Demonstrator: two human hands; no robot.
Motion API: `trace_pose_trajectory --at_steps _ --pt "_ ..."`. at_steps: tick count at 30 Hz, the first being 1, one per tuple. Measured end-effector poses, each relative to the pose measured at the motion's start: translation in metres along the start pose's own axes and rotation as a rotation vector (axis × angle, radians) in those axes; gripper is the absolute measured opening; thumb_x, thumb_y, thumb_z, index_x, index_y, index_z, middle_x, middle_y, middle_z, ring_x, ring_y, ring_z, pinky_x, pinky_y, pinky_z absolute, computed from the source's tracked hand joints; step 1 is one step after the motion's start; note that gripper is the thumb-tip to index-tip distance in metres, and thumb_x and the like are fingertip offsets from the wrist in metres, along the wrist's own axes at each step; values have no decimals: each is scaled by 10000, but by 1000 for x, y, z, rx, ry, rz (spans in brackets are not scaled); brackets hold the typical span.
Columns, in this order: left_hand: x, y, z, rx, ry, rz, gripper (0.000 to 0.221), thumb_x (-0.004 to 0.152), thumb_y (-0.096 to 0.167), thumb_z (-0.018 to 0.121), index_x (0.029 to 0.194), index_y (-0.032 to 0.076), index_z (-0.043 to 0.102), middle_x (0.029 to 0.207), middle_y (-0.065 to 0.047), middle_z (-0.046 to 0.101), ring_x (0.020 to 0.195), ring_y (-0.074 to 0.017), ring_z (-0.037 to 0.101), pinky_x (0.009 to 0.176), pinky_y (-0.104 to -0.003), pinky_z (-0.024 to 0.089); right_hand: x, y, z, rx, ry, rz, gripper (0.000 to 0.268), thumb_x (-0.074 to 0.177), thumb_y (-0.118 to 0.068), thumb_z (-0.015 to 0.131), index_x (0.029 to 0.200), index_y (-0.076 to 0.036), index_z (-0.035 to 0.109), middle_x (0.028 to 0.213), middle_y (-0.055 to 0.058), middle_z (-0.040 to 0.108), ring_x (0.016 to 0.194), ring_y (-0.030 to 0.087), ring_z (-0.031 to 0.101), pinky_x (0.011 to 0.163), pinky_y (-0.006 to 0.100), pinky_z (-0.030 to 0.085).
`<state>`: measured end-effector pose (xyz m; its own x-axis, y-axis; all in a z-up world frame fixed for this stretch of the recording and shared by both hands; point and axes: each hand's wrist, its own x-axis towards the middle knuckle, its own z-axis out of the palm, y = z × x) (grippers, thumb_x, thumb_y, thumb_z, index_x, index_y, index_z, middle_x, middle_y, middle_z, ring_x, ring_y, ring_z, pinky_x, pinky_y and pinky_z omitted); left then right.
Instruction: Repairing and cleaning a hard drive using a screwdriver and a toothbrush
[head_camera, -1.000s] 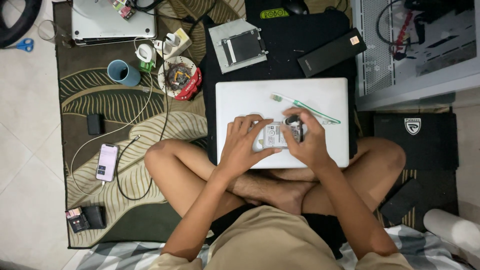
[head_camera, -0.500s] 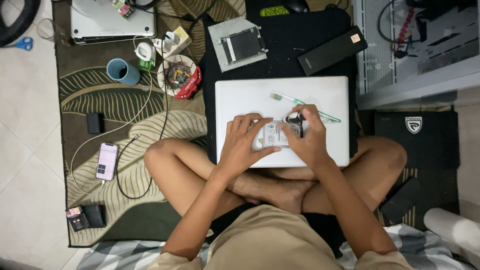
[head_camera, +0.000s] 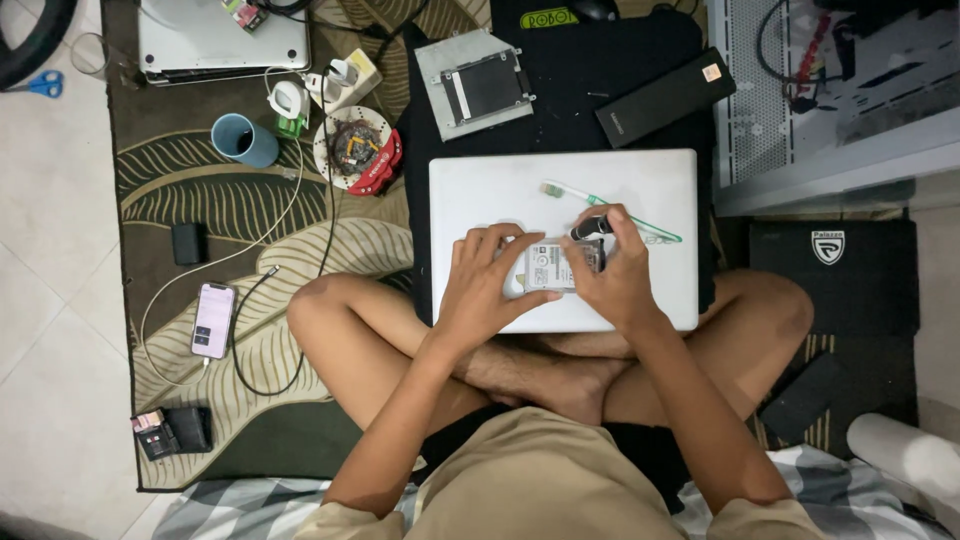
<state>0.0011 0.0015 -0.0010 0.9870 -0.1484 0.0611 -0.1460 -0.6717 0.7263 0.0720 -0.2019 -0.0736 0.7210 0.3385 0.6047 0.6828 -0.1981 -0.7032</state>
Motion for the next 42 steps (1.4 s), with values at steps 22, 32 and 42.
trace_pose_trajectory --at_steps 22,32,42 --pt "17 13 17 21 63 -61 318 931 368 736 1219 248 672 1140 37 515 1006 -199 431 885 -399 280 9 -16 -5 117 108 103 828 948 149 661 1555 16 114 1029 220 692 891 344 718 875 492 583" --pt "16 14 15 11 103 -33 314 925 367 744 1204 233 692 1131 36 542 1005 -205 450 878 -400 291 11 -19 -4 112 92 88 820 956 133 669 1548 17 113 1040 221 687 914 349 720 873 499 590" --pt "15 10 17 8 110 -34 306 913 358 751 1191 237 704 1118 49 555 1004 -201 455 879 -396 287 10 -8 -7 -101 77 -47 819 848 11 860 1461 2 316 1076 241 639 943 403 673 824 517 561"
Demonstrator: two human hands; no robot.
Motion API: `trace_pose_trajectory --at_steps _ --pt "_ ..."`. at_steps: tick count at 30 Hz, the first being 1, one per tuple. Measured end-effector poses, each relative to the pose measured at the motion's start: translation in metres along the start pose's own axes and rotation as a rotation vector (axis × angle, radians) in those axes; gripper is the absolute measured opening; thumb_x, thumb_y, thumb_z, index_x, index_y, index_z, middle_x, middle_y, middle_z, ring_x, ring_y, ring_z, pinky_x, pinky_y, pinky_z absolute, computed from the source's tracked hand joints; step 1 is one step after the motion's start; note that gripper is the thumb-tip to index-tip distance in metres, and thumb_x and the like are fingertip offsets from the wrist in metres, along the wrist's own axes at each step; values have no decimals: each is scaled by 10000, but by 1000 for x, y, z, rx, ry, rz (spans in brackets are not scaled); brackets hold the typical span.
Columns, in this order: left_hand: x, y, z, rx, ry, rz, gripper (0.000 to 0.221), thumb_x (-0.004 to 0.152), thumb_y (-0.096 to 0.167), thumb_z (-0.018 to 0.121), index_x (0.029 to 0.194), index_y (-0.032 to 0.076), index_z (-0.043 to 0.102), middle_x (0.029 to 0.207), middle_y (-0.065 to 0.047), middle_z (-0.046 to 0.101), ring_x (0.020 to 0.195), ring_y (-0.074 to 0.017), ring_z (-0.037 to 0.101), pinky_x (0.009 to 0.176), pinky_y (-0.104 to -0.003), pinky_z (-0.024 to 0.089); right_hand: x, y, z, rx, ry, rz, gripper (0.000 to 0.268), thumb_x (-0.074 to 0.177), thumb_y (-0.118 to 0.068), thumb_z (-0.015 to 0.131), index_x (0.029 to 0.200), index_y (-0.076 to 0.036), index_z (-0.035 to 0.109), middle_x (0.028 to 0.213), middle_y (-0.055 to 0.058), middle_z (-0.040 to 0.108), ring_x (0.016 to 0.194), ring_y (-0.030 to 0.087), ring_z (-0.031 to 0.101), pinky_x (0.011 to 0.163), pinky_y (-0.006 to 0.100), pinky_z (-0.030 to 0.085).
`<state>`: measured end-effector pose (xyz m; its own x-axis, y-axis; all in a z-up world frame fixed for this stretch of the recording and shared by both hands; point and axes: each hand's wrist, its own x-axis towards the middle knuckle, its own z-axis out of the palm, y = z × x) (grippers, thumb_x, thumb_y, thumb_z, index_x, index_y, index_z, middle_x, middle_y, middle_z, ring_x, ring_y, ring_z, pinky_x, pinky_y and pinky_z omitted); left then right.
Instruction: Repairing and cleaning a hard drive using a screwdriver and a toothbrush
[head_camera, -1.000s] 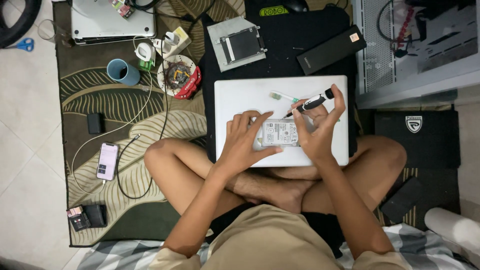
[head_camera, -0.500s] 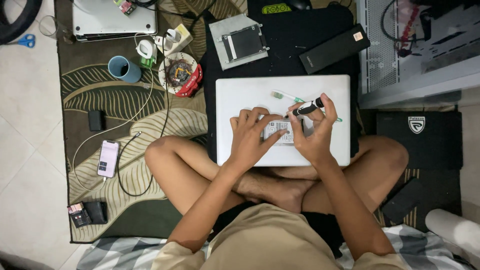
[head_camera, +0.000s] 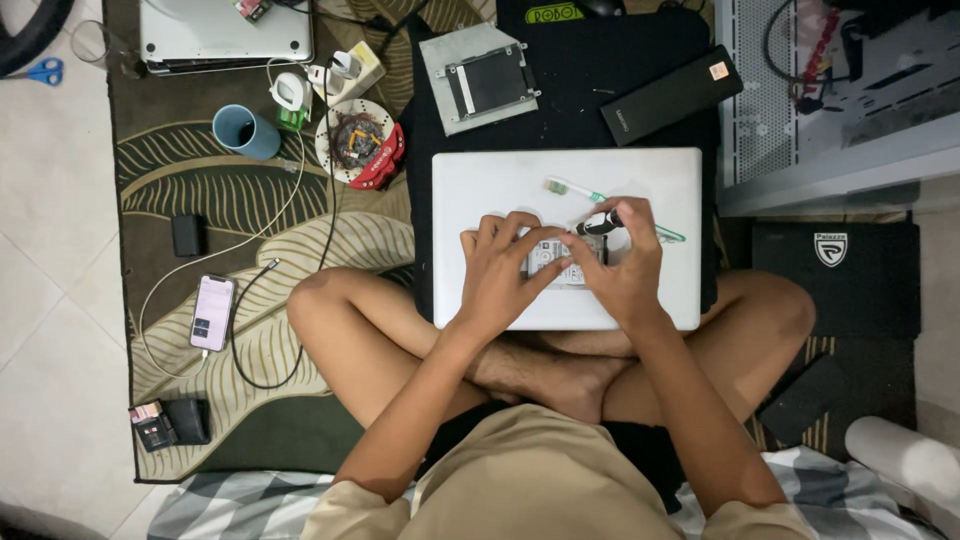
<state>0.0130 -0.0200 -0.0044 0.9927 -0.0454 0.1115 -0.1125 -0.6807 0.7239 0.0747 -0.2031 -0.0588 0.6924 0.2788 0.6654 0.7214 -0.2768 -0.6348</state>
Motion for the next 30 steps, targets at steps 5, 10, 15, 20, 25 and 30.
trace_pose_trajectory --at_steps 5,10,15,20,25,30 --pt "-1 -2 3 -5 11 4 289 927 362 744 1187 244 706 1106 52 555 999 -190 449 878 -392 280 5 -19 4 45 -26 32 657 891 79 754 1413 18 360 1081 201 681 956 383 701 833 502 564" --pt "0 -2 2 -1 3 5 307 923 381 740 1201 257 703 1109 60 558 1001 -189 454 877 -394 285 3 -15 0 -30 -17 63 581 843 29 858 1279 17 475 986 211 667 834 404 664 727 502 515" --pt "-1 -3 2 1 16 8 321 909 367 757 1207 260 700 1116 53 564 1003 -196 459 882 -395 285 11 -20 -4 -35 -58 138 380 880 -44 848 1117 60 570 969 185 631 935 415 694 845 485 543" --pt "-1 -6 5 -5 22 0 323 903 367 765 1200 253 705 1117 55 569 997 -189 456 875 -392 287 3 -14 2 65 -9 61 564 899 24 761 1315 49 381 1042 213 613 966 420 681 851 514 559" --pt "0 -3 3 -22 20 0 314 913 378 754 1198 256 706 1117 52 566 999 -191 457 881 -391 290 2 -8 3 137 -9 22 787 944 123 643 1543 -19 153 1085 232 593 946 409 680 859 542 563" --pt "0 -1 3 -7 10 -21 318 901 365 764 1191 243 711 1120 48 572 994 -197 464 883 -398 294 -10 7 4 95 -3 -19 770 918 81 716 1512 -35 239 1072 241 630 942 398 670 855 513 534"
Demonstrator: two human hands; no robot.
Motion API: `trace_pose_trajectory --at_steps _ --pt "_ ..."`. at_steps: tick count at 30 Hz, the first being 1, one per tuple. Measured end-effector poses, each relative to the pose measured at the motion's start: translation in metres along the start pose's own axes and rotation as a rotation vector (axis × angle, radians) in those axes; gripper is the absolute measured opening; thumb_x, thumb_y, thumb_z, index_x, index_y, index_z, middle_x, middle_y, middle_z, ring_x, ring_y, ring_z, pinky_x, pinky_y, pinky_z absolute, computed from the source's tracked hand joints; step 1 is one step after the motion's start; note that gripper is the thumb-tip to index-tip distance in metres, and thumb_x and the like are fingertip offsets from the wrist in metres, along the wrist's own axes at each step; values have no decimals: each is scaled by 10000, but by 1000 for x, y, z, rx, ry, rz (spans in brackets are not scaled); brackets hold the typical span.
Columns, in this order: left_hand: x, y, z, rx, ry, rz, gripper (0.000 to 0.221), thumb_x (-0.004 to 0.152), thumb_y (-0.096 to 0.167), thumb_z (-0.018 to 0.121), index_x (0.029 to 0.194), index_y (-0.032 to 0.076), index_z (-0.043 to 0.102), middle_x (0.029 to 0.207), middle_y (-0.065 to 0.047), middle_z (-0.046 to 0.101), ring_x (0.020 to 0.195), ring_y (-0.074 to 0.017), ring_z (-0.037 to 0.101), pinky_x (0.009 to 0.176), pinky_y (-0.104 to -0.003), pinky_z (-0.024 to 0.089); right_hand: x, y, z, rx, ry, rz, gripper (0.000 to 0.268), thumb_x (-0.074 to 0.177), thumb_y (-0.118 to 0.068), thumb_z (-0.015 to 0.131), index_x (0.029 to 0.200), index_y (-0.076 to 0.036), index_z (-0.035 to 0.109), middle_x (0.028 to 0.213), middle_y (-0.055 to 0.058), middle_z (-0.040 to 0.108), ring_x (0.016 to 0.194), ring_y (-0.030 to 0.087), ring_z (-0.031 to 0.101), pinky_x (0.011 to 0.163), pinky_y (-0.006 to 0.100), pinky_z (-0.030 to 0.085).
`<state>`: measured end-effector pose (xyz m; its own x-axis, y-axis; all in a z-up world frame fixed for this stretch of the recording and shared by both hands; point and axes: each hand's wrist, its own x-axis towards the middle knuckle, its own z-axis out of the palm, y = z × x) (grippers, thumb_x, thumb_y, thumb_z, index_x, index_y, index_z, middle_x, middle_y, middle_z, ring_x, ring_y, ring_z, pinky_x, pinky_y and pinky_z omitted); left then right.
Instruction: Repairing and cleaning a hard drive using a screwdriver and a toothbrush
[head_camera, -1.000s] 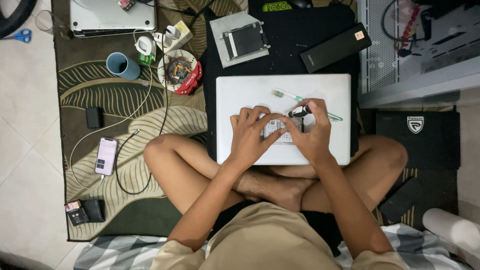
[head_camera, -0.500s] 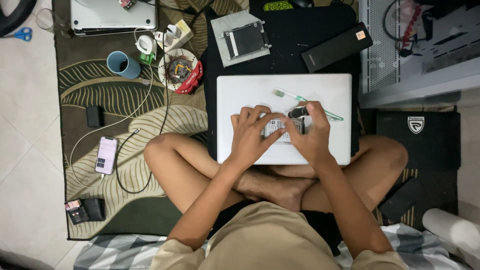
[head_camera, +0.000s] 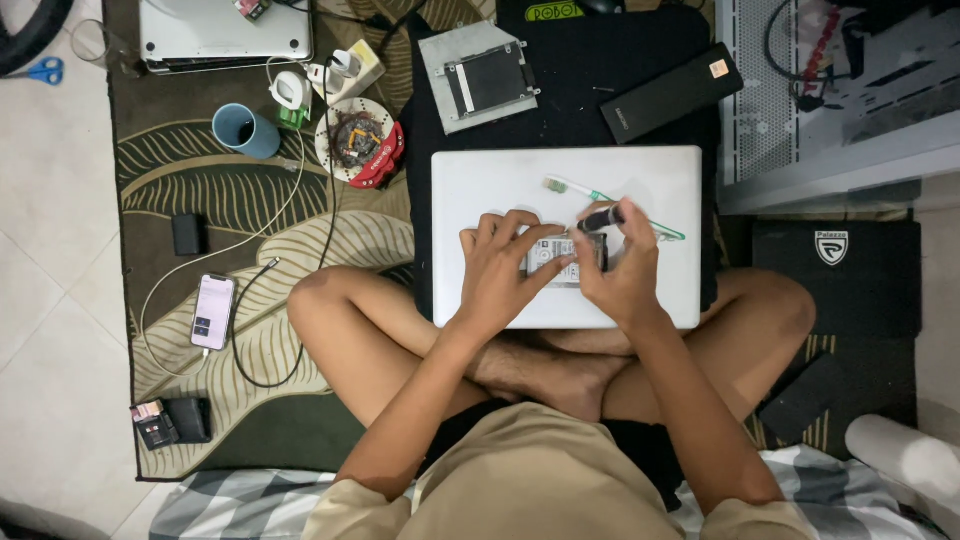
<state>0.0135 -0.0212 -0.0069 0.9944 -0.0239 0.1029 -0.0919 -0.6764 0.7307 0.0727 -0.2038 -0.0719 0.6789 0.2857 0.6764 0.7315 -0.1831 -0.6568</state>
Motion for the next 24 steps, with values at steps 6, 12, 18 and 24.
trace_pose_trajectory --at_steps 6,12,18,24 --pt "1 4 -4 -10 -1 0 320 902 354 768 1189 223 714 1120 42 563 1004 -199 469 884 -397 301 4 -12 -3 95 46 184 731 989 96 624 1533 -42 155 1052 258 691 971 382 689 905 542 552" --pt "3 8 -4 -19 3 -28 271 937 357 749 1178 239 715 1096 47 556 1001 -195 463 875 -393 291 26 -32 -14 275 140 349 716 1092 15 542 1595 -146 58 1023 257 670 973 370 693 975 520 551" --pt "14 10 5 -1 35 -127 119 941 338 739 1009 241 744 943 49 545 962 -198 492 875 -400 297 23 -24 -12 355 194 366 797 1070 83 556 1624 -185 50 982 280 676 918 350 697 956 478 566" --pt "20 12 5 -26 82 -135 134 900 332 784 952 217 739 866 40 556 912 -200 525 860 -403 307 17 -19 -17 357 301 422 796 1086 50 574 1631 -211 56 1000 266 670 943 324 696 978 455 573"
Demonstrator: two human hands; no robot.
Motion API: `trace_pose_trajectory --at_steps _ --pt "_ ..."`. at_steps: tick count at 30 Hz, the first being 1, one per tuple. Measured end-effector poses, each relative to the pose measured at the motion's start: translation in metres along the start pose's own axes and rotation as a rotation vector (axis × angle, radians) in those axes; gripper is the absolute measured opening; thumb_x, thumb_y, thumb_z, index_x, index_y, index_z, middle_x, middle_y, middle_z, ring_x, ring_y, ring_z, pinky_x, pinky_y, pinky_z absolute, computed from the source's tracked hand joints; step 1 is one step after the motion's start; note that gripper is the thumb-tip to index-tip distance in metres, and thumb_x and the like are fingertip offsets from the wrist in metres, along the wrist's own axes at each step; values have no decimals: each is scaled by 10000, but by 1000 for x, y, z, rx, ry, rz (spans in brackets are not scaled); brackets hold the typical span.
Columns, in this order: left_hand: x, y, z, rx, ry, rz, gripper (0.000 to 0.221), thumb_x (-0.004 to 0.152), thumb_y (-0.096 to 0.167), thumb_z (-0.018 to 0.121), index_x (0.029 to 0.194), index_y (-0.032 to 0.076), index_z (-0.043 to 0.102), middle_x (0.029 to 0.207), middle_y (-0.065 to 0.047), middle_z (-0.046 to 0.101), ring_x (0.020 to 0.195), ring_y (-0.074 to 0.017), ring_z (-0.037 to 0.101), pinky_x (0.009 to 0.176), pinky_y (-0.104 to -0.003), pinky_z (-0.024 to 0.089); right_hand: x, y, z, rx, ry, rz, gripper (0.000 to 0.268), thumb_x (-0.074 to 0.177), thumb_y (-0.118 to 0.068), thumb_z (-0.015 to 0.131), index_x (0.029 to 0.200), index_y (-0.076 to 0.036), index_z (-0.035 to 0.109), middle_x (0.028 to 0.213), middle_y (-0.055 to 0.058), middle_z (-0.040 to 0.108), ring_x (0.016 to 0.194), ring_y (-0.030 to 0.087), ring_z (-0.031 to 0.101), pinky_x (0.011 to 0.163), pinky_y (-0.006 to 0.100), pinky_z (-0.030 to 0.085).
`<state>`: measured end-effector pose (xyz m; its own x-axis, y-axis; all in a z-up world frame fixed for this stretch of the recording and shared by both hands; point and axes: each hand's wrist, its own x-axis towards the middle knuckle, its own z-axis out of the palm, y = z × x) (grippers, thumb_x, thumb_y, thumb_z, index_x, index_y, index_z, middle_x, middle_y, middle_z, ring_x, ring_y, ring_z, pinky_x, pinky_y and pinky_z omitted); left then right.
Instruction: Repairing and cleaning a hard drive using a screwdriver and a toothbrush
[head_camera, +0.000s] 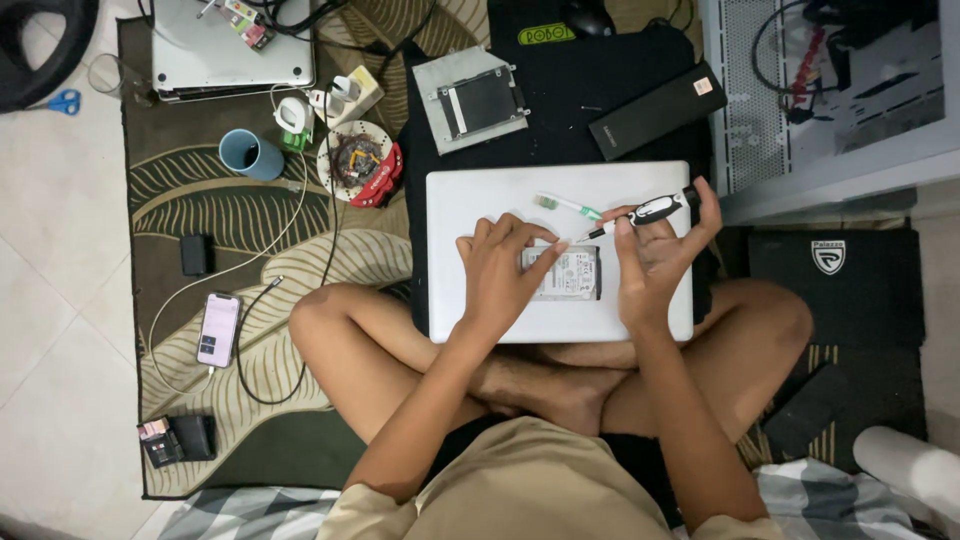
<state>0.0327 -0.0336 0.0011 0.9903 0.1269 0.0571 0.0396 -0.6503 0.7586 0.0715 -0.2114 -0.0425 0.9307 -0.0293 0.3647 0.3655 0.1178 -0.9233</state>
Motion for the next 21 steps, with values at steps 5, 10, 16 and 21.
trace_pose_trajectory --at_steps 5,10,16,21 --pt "11 -21 -5 1 -49 90 55 940 274 747 983 242 758 884 38 614 906 -214 588 857 -382 357 3 1 -3 0 62 53 762 1099 -4 589 1634 -228 94 1024 249 666 967 312 697 992 453 586" --pt "30 -18 -19 77 -148 231 71 954 265 730 993 251 787 883 11 641 857 -241 618 834 -391 414 6 1 -2 56 107 120 732 1103 -64 584 1634 -232 109 991 238 672 920 287 696 964 436 601" --pt "50 -15 -21 137 -269 308 80 925 246 740 955 223 811 806 -43 693 787 -293 681 764 -418 490 3 2 -2 7 105 81 761 1083 -32 601 1636 -215 111 984 257 683 905 297 704 938 447 607" --pt "56 -6 -29 259 -437 319 85 900 270 745 963 242 795 821 -27 727 815 -297 732 810 -430 554 5 2 -1 11 93 73 756 1086 -9 581 1633 -230 108 990 261 684 905 316 710 933 445 602"
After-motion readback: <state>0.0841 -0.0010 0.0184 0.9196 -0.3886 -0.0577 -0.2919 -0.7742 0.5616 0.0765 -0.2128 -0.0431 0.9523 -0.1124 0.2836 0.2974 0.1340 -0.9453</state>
